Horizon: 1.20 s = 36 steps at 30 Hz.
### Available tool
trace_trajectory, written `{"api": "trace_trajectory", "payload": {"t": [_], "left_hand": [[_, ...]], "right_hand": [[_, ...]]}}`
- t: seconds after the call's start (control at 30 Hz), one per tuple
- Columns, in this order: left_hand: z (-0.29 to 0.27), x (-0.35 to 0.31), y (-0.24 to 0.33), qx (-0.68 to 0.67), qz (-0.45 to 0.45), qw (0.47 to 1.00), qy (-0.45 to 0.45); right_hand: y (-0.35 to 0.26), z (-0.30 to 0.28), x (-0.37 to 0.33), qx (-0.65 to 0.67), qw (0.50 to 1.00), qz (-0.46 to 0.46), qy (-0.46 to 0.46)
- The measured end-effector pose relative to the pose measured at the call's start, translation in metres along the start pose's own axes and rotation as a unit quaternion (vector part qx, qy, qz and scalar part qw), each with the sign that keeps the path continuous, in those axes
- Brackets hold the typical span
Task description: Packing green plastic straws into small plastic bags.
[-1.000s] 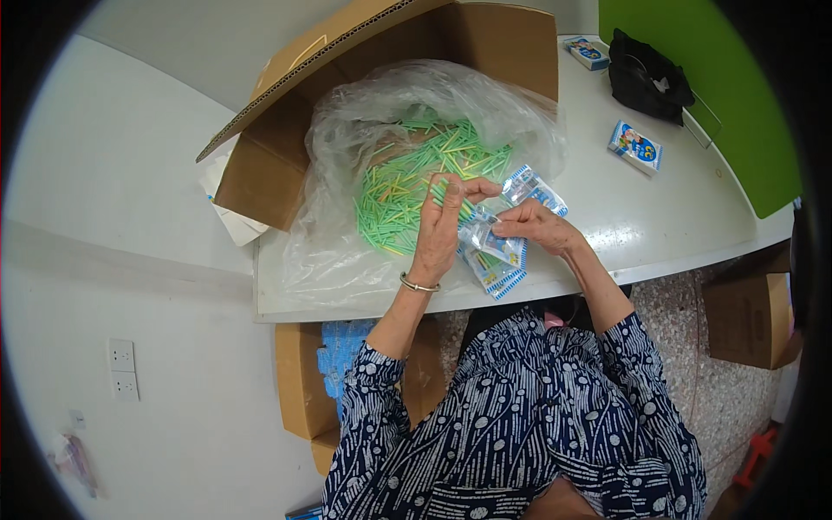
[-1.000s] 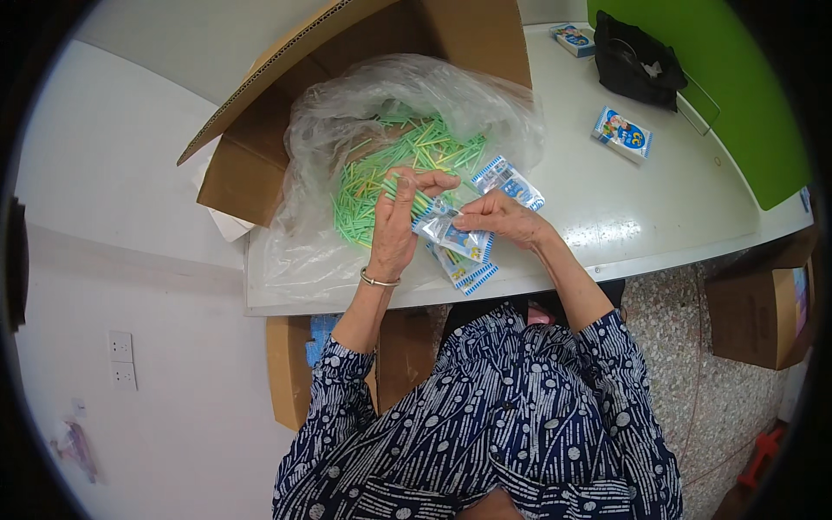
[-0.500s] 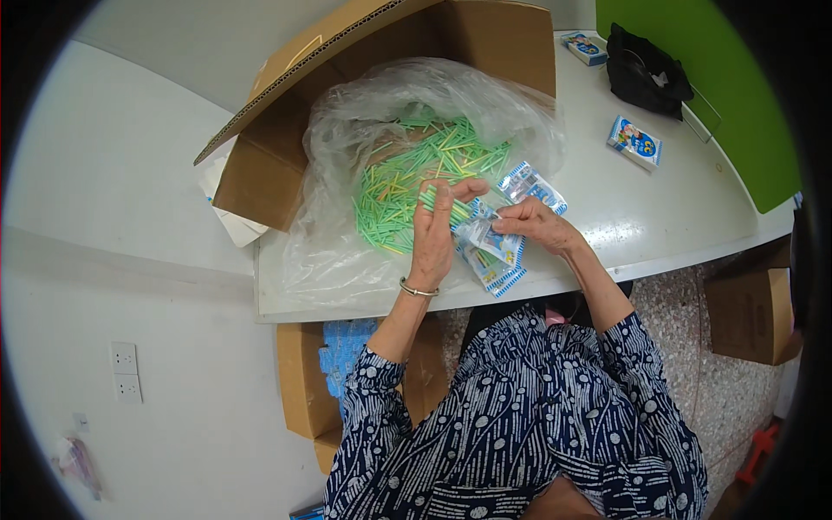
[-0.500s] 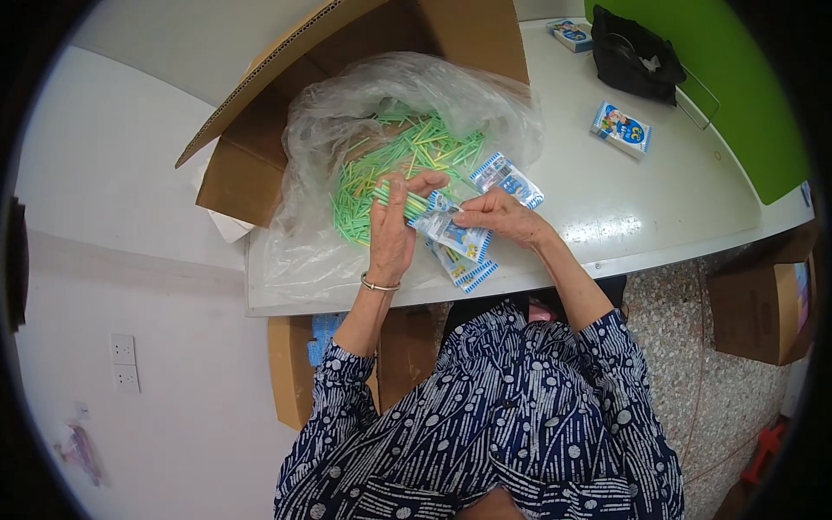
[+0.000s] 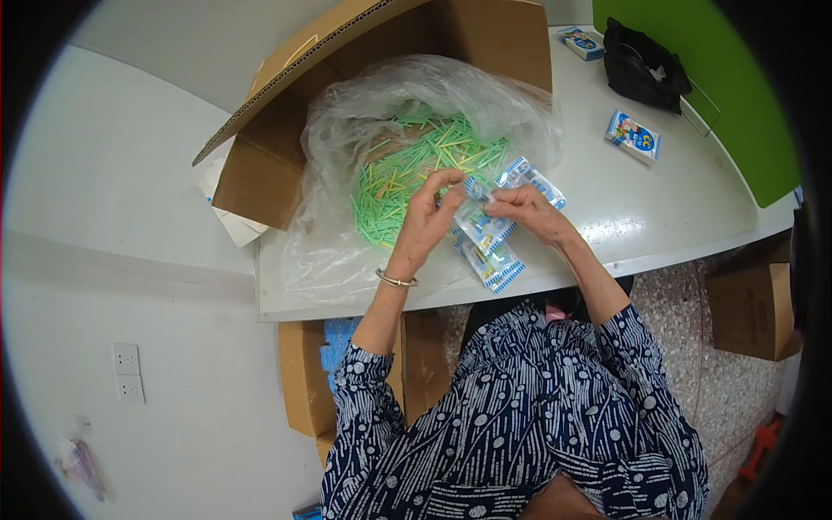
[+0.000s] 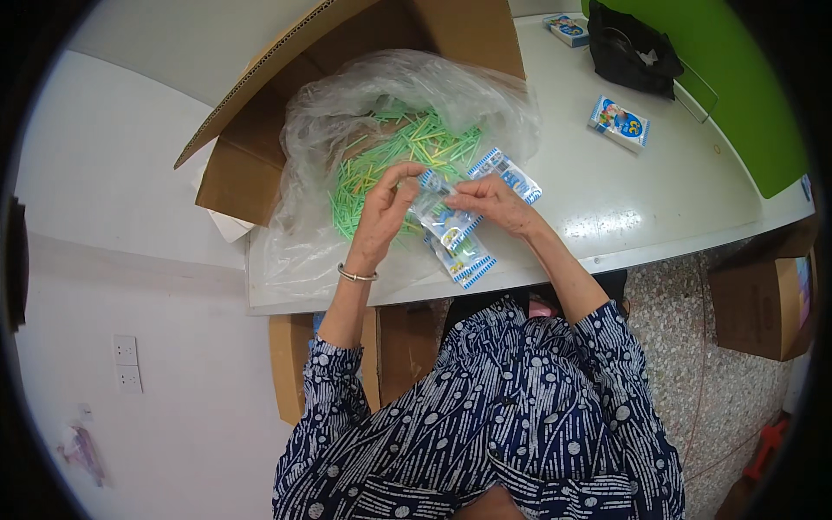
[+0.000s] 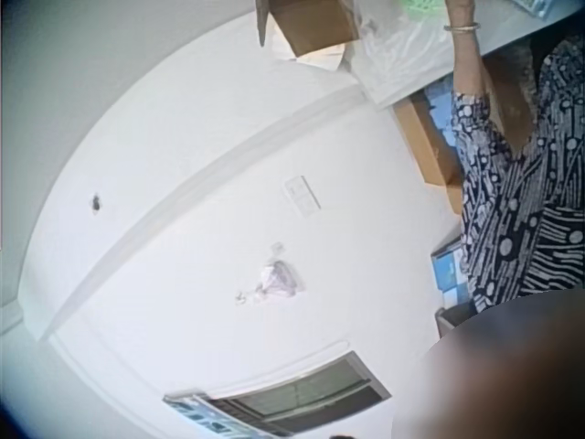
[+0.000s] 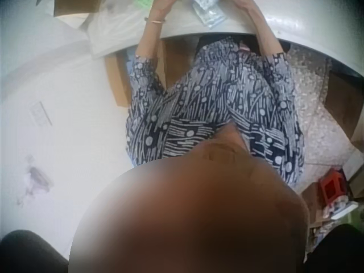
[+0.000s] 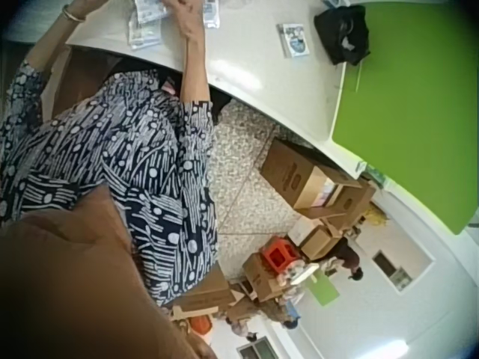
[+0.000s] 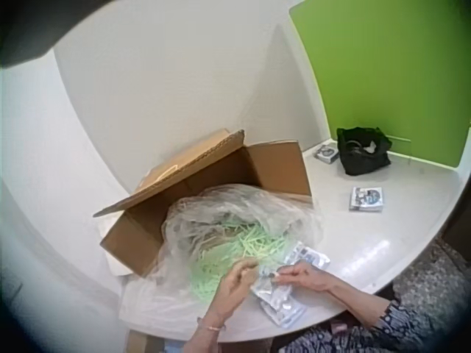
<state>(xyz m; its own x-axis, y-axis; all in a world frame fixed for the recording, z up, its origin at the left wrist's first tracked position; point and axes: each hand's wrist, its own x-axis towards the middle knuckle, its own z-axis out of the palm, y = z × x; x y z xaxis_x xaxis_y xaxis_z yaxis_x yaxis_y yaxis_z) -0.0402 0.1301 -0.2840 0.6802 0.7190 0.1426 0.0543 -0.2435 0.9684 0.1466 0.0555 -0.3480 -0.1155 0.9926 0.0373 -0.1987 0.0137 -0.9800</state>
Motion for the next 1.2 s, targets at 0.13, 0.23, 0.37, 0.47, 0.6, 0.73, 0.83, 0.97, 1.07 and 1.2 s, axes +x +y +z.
{"api": "trace_trajectory", "payload": {"t": [0.13, 0.23, 0.37, 0.47, 0.6, 0.73, 0.83, 0.97, 1.07, 1.2], "left_hand": [[-0.007, 0.008, 0.001, 0.155, 0.026, 0.988, 0.010], [-0.001, 0.010, 0.013, 0.091, 0.041, 0.995, 0.009], [-0.020, 0.002, -0.003, -0.077, -0.028, 0.997, -0.002], [-0.048, -0.020, -0.020, 0.242, -0.023, 0.969, -0.049], [-0.038, -0.041, -0.036, 0.510, 0.186, 0.835, -0.091], [-0.031, -0.037, -0.047, 0.625, 0.204, 0.745, -0.108], [-0.029, -0.031, -0.048, 0.643, 0.187, 0.731, -0.132], [-0.030, -0.021, -0.051, 0.633, 0.161, 0.746, -0.132], [-0.045, -0.011, -0.057, 0.550, 0.194, 0.804, -0.114], [-0.064, 0.001, -0.052, 0.417, 0.064, 0.904, -0.065]], "right_hand": [[-0.016, 0.015, 0.009, 0.010, 1.000, 0.016, 0.007], [-0.021, 0.016, 0.009, 0.047, 0.999, 0.016, 0.005], [-0.011, 0.002, 0.004, -0.068, 0.994, 0.087, -0.009], [-0.008, -0.012, -0.001, 0.025, 0.997, 0.037, 0.061], [-0.012, -0.014, -0.005, 0.051, 0.995, 0.051, 0.064], [-0.002, -0.009, -0.005, 0.065, 0.996, 0.037, 0.057], [-0.004, -0.005, -0.007, 0.072, 0.995, 0.050, 0.055], [0.001, -0.006, -0.007, 0.072, 0.995, 0.039, 0.062], [0.002, -0.006, -0.008, 0.059, 0.995, 0.044, 0.061], [-0.001, -0.002, -0.011, 0.059, 0.996, 0.044, 0.048]]}}
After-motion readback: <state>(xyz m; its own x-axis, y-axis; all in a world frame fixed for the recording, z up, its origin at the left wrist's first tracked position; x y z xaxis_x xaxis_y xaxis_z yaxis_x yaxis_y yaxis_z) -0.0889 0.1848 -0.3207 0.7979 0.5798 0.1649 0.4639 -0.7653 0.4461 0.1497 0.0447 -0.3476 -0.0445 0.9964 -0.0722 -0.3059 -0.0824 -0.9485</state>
